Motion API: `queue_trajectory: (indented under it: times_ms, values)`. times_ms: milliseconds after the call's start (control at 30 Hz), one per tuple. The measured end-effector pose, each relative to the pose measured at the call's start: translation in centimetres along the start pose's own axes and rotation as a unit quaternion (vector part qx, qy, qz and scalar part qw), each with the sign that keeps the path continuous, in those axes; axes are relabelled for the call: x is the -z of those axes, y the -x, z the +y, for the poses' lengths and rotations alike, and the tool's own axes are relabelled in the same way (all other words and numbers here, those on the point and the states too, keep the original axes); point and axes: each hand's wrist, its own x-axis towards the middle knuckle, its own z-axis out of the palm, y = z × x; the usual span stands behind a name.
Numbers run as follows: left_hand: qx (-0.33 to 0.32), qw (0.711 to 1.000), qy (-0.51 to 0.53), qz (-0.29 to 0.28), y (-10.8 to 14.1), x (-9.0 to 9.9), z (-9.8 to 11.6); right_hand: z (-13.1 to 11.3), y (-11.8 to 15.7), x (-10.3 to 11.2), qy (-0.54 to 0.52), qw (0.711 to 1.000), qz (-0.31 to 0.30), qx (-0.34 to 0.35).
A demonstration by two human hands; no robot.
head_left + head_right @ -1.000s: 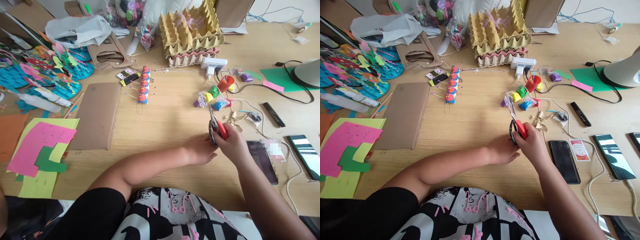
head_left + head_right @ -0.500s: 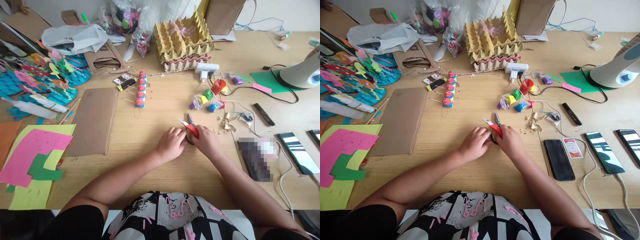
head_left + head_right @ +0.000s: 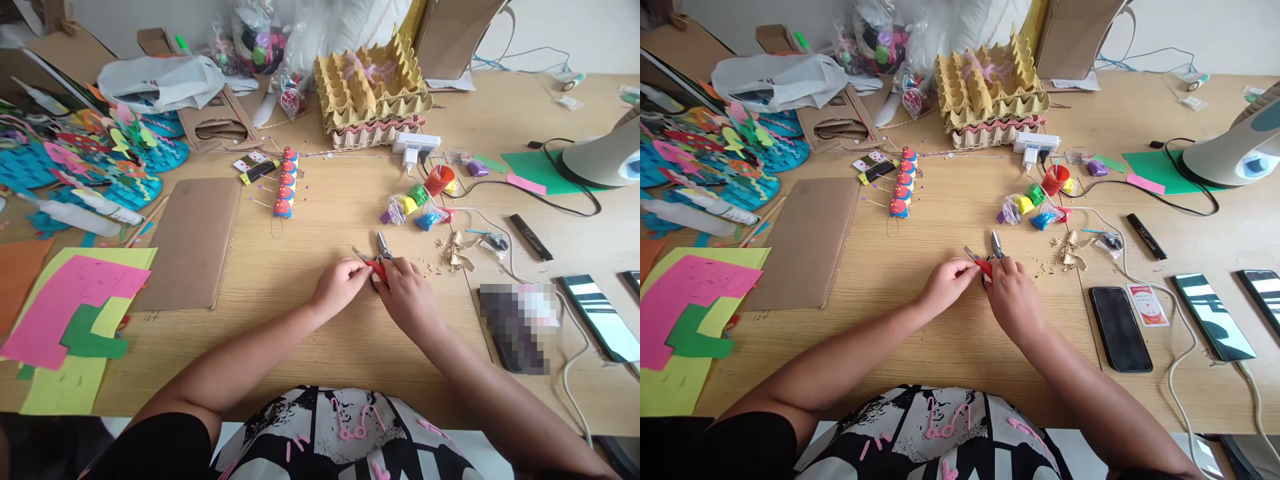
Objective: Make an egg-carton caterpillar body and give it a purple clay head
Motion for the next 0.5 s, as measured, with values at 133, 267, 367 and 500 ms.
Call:
queue_trajectory:
  times_ms: [133, 267, 367, 500]
  values:
    - [-0.043, 0.998, -0.054, 0.01, -0.2, 0.3, -0.6, 1.8, -0.2, 1.7, -0.068, 0.998, 0.013, -0.004]
    - [-0.1, 0.992, -0.078, 0.028, 0.2, 0.5, -0.9, 6.6, -4.3, 6.0, -0.191, 0.97, 0.105, -0.103]
    - [-0.121, 0.989, -0.085, 0.029, 0.4, 0.5, -1.2, 11.4, -9.9, 9.0, -0.296, 0.918, 0.156, -0.216]
    - [-0.111, 0.991, -0.072, 0.023, 0.3, 0.5, -1.3, 16.1, -16.9, 11.6, -0.204, 0.916, 0.076, -0.336]
